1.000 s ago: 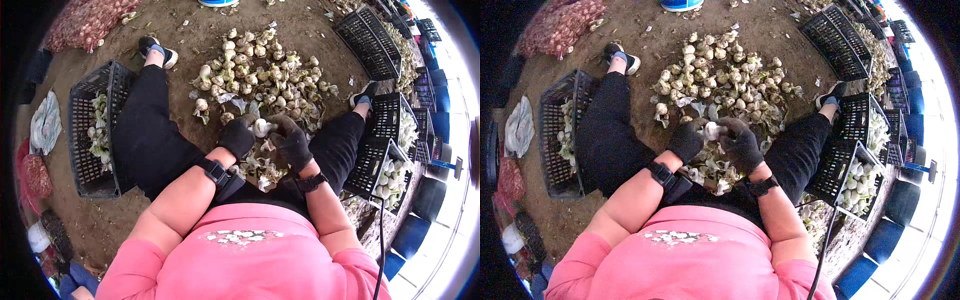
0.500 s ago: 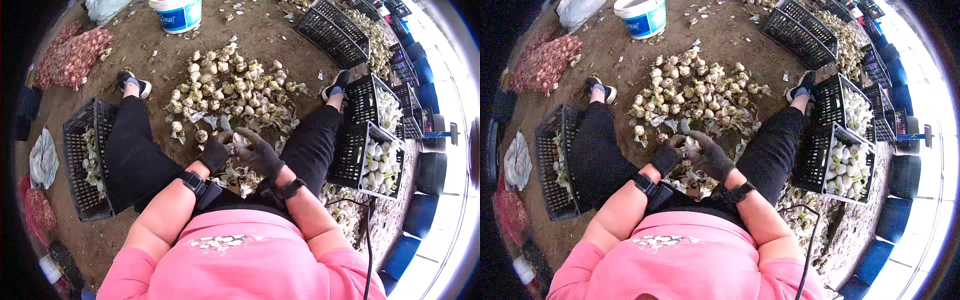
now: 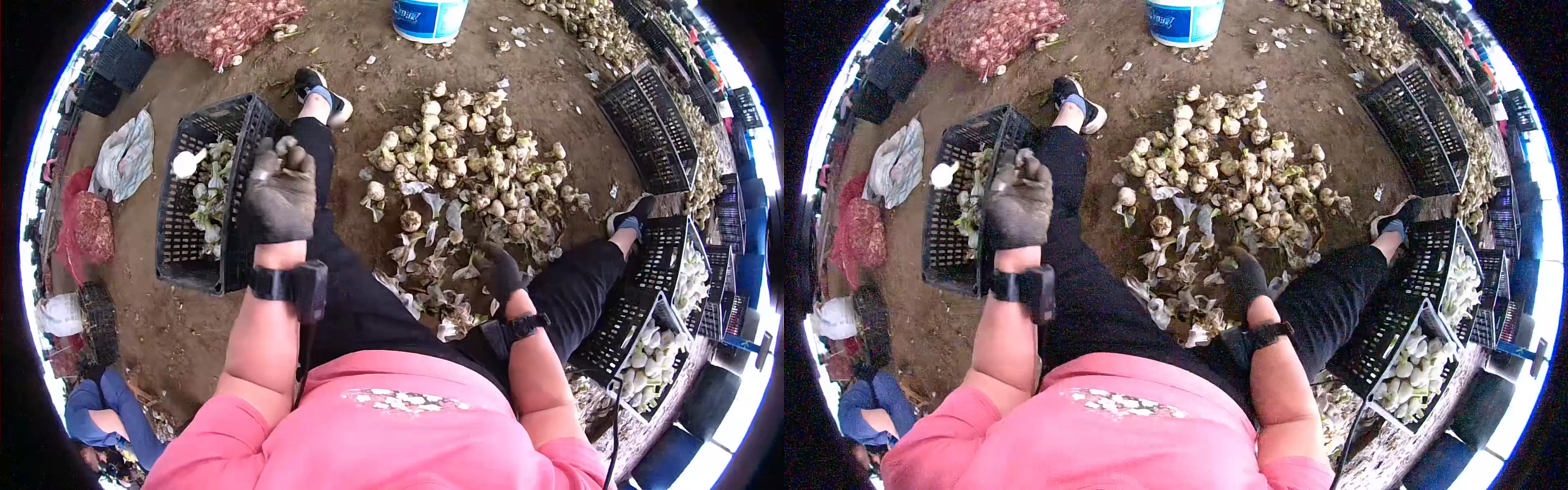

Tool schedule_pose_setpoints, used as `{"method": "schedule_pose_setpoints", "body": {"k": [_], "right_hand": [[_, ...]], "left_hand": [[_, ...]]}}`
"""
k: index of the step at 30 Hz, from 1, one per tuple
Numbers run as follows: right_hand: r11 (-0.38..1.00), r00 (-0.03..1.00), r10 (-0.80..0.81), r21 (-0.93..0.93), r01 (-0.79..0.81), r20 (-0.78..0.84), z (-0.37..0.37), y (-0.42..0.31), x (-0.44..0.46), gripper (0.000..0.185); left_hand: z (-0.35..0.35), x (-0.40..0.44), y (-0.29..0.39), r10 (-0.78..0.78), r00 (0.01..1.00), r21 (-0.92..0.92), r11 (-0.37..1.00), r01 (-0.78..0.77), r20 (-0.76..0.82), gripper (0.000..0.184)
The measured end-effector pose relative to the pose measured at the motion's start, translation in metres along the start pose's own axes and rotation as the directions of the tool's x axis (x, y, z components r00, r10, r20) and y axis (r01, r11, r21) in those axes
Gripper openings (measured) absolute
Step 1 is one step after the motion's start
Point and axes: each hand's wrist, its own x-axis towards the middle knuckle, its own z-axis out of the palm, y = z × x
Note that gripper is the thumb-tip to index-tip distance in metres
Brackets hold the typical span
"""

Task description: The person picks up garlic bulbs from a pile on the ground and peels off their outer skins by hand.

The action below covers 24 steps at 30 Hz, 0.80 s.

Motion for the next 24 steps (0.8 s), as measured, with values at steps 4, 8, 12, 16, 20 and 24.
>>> {"method": "schedule_pose_setpoints", "body": {"k": [4, 8, 12, 16, 20, 24], "right_hand": [[0.994, 0.998, -0.052, -0.095, 0.055, 0.04, 0.021, -0.036, 0.062, 0.024], [0.996, 0.993, 0.023, -0.08, -0.032, -0.117, 0.043, -0.102, 0.122, 0.032], [0.918, 0.961, -0.277, -0.299, 0.261, -0.015, 0.092, -0.07, 0.189, 0.044], [0.982, 0.998, -0.043, -0.185, 0.033, -0.053, 0.075, -0.102, 0.192, 0.022], [0.952, 0.953, -0.296, -0.1, 0.288, -0.07, 0.029, -0.149, 0.138, 0.019], [0.978, 0.984, -0.173, -0.122, 0.168, -0.032, -0.003, -0.175, 0.091, 0.023]], "left_hand": [[0.02, -0.012, -0.06, -0.272, 0.941, 0.235, 0.919, 0.316, -0.199, 0.025], [-0.016, -0.006, -0.123, -0.488, 0.847, 0.444, 0.724, 0.528, -0.211, 0.026], [-0.093, -0.018, -0.181, -0.361, 0.891, 0.822, 0.393, 0.413, -0.275, 0.028], [-0.082, -0.003, -0.168, -0.034, 0.995, 0.984, 0.15, 0.099, -0.095, 0.035], [-0.086, -0.018, -0.202, -0.155, 0.988, 0.626, 0.768, 0.134, -0.021, 0.048], [-0.099, -0.031, -0.228, -0.448, 0.87, 0.768, 0.624, 0.141, 0.205, 0.045]]}}
